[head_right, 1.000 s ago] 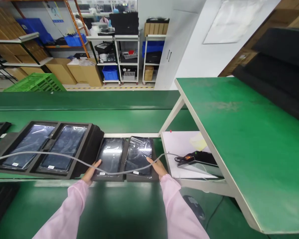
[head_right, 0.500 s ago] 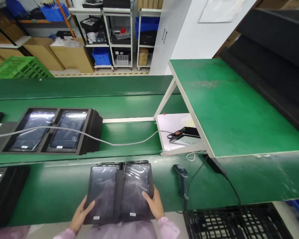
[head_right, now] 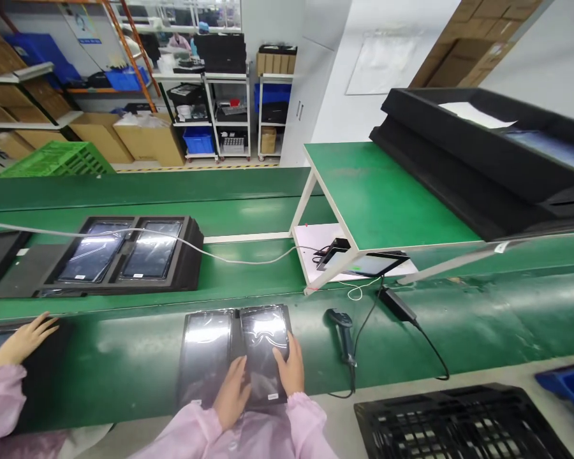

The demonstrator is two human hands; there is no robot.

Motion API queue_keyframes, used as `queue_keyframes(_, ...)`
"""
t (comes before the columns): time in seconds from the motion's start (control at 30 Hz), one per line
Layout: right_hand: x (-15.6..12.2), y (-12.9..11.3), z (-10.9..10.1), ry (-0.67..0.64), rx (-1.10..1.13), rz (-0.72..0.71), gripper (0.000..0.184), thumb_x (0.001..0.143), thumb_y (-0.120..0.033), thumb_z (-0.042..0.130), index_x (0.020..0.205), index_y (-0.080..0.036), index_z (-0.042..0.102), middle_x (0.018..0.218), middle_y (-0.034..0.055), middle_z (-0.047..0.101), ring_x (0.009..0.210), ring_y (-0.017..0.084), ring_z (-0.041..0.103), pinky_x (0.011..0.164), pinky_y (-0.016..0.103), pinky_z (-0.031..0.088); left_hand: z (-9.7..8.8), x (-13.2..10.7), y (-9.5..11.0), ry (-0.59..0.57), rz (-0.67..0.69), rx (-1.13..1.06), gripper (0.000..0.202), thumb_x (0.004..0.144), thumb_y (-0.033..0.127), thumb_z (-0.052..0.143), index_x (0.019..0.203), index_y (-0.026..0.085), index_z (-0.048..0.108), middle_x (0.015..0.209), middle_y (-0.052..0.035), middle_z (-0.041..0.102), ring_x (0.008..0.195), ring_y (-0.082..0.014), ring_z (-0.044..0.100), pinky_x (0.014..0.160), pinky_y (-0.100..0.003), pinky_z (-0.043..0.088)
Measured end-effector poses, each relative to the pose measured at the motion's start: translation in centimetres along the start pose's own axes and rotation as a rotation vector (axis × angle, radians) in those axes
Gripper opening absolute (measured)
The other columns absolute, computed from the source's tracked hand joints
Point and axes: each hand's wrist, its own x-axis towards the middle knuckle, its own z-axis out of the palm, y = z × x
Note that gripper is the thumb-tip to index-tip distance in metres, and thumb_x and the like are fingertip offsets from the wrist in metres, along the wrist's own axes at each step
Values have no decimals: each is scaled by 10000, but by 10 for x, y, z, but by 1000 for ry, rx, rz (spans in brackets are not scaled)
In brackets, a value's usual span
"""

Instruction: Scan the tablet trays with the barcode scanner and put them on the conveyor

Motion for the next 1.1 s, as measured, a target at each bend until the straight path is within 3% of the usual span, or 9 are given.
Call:
queue_keyframes(0.2, -19, 18, 4, 43, -72, -16, 879, 863, -664, 427, 1508, -70, 376, 1599, 225, 364, 1499, 349, 324, 1233, 521, 280, -8, -16, -2, -43, 29, -94, 671, 870, 247, 500, 1529, 133, 451, 1632, -194, 327, 1339, -263, 566, 1158, -404, 467)
queue_keyframes(0.37, -29, 20, 8, 73, -78, -3, 921, 862, -637, 433, 1504, 12, 314, 1575, 287, 369, 1476, 386, 352, 1228, 537, 280, 1, -13, 9, 55, 28, -154, 592, 901, 348, 518, 1474, 196, 527, 1618, -146, 390, 1422, -272, 475, 1150, -430, 460)
queue_keyframes(0.47, -29, 15, 5, 58, -101, 11, 939, 854, -623, 430, 1486, 62, 313, 1551, 317, 383, 1457, 405, 370, 1222, 535, 286, -3, -11, 13, 44, -22, -174, 599, 892, 390, 536, 1466, 217, 525, 1566, -131, 474, 1304, -253, 580, 1128, -430, 474)
queue_keyframes(0.53, -29, 11, 2, 82, -147, 8, 910, 853, -622, 445, 1466, 44, 359, 1559, 310, 374, 1460, 411, 357, 1208, 542, 299, -21, -9, 12, 120, -27, -111, 574, 896, 392, 521, 1436, 197, 546, 1486, -137, 556, 1273, -252, 599, 1159, -436, 438)
queue_keyframes(0.67, -34, 5, -1, 176, -257, -19, 802, 882, -607, 445, 1400, 6, 475, 1487, 301, 458, 1378, 429, 424, 1141, 558, 359, -80, -12, -9, 576, -138, 241, 611, 905, 436, 479, 1401, 82, 530, 1523, -228, 468, 1489, -342, 357, 1268, -495, 236)
queue_keyframes(0.77, -38, 2, 3, 212, -313, -67, 790, 932, -595, 381, 1400, 33, 484, 1395, 316, 520, 1289, 429, 478, 1102, 566, 381, -102, -20, -33, 598, -269, 350, 867, 846, 525, 554, 1499, -10, 356, 1592, -303, 326, 1535, -405, 236, 1265, -528, 219)
queue_keyframes(0.9, -41, 3, 11, 243, -363, -126, 779, 965, -599, 371, 1408, 30, 490, 1381, 304, 540, 1284, 408, 476, 1109, 547, 379, -87, -28, -52, 553, -224, 368, 937, 856, 561, 514, 1541, -27, 263, 1614, -308, 285, 1549, -388, 213, 1270, -501, 221)
queue_keyframes(1.0, -39, 4, 16, 258, -355, -145, 751, 958, -605, 432, 1408, -9, 509, 1377, 269, 566, 1275, 389, 489, 1114, 519, 389, -77, -27, -52, 596, -175, 407, 928, 854, 594, 502, 1537, 2, 293, 1612, -295, 299, 1551, -381, 209, 1272, -503, 210)
queue_keyframes(1.1, -32, -3, 17, 238, -345, -110, 687, 934, -506, 550, 1434, -38, 495, 1397, 240, 570, 1292, 379, 488, 1124, 506, 390, -81, -23, -45, 590, -136, 445, 928, 849, 625, 466, 1492, -35, 364, 1579, -329, 329, 1530, -412, 247, 1257, -521, 235)
